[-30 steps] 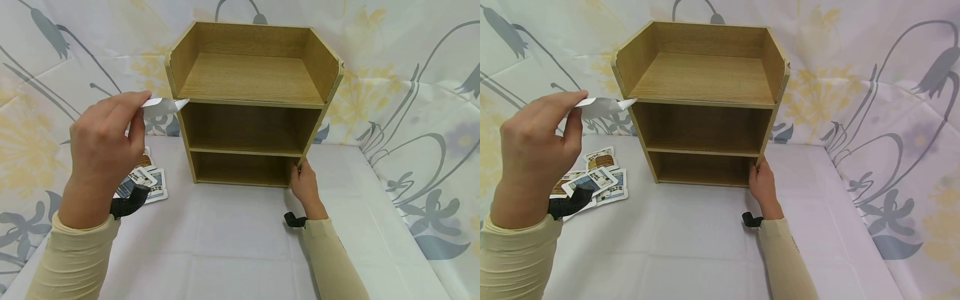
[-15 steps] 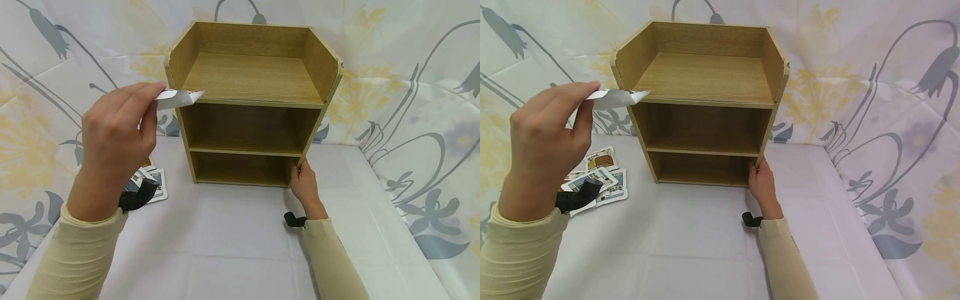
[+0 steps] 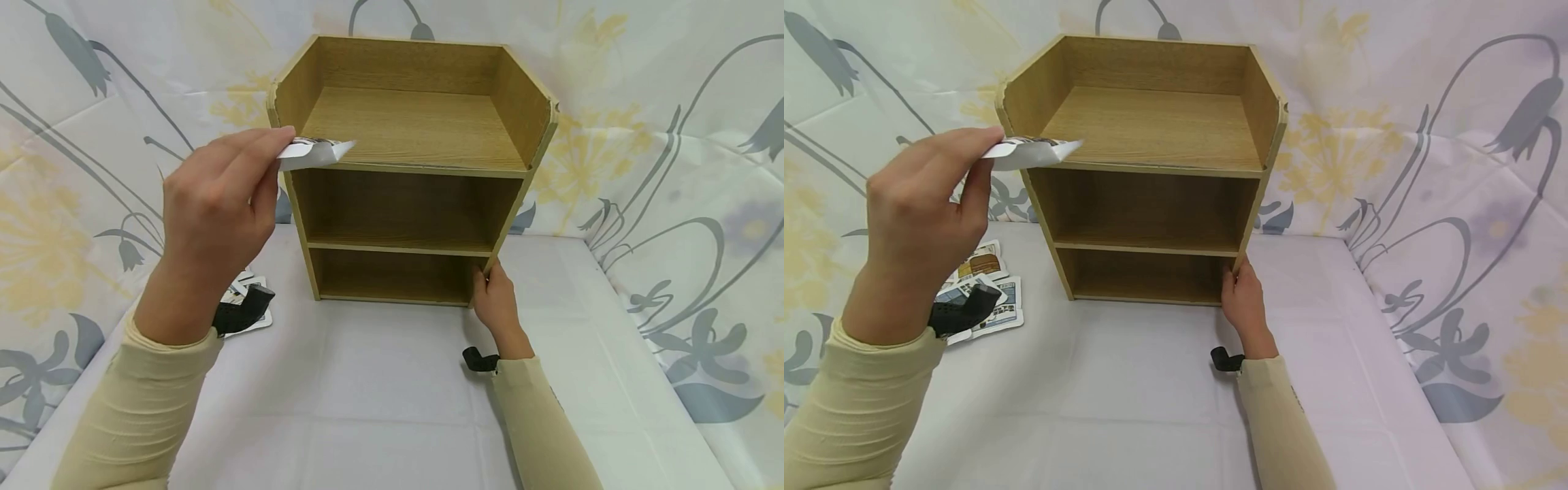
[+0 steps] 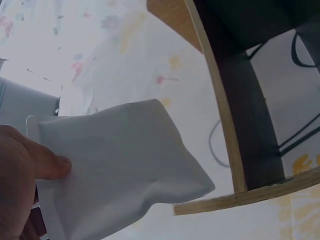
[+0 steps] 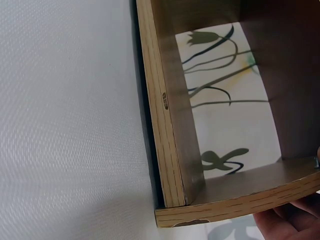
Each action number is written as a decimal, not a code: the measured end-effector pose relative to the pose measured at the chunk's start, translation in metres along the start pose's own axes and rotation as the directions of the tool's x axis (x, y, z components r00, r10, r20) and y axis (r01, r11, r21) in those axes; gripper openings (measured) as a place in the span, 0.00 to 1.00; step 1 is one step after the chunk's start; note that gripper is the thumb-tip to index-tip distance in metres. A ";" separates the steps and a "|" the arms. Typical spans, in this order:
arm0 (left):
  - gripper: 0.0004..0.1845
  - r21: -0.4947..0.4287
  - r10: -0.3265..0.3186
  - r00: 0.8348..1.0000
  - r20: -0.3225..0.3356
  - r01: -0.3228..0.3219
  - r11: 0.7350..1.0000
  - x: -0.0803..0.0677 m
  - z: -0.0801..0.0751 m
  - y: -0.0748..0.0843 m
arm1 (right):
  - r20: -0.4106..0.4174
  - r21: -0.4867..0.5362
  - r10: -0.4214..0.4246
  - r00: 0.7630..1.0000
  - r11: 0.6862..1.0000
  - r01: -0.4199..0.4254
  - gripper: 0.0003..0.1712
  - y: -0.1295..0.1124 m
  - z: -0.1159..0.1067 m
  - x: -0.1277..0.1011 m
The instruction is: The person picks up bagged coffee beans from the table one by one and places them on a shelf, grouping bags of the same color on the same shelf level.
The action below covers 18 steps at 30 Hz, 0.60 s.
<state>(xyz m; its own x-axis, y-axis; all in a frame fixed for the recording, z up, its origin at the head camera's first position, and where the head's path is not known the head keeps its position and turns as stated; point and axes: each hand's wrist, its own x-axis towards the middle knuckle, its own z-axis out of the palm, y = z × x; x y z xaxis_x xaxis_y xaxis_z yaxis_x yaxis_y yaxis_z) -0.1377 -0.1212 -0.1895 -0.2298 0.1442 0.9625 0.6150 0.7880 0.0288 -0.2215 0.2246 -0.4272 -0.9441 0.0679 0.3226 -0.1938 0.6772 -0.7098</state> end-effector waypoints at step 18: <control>0.20 -0.012 0.152 0.988 -0.019 -0.153 0.988 0.000 0.034 -0.011 | -0.002 -0.017 0.008 1.000 1.000 -0.008 0.25 0.001 0.000 0.000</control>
<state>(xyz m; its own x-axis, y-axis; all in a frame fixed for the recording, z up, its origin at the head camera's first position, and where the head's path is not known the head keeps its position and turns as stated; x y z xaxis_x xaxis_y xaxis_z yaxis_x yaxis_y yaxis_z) -0.1699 -0.1095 -0.1988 -0.1190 0.2511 0.9606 0.6519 0.7495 -0.1152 -0.2217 0.2257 -0.4277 -0.9450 0.0753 0.3182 -0.1814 0.6888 -0.7019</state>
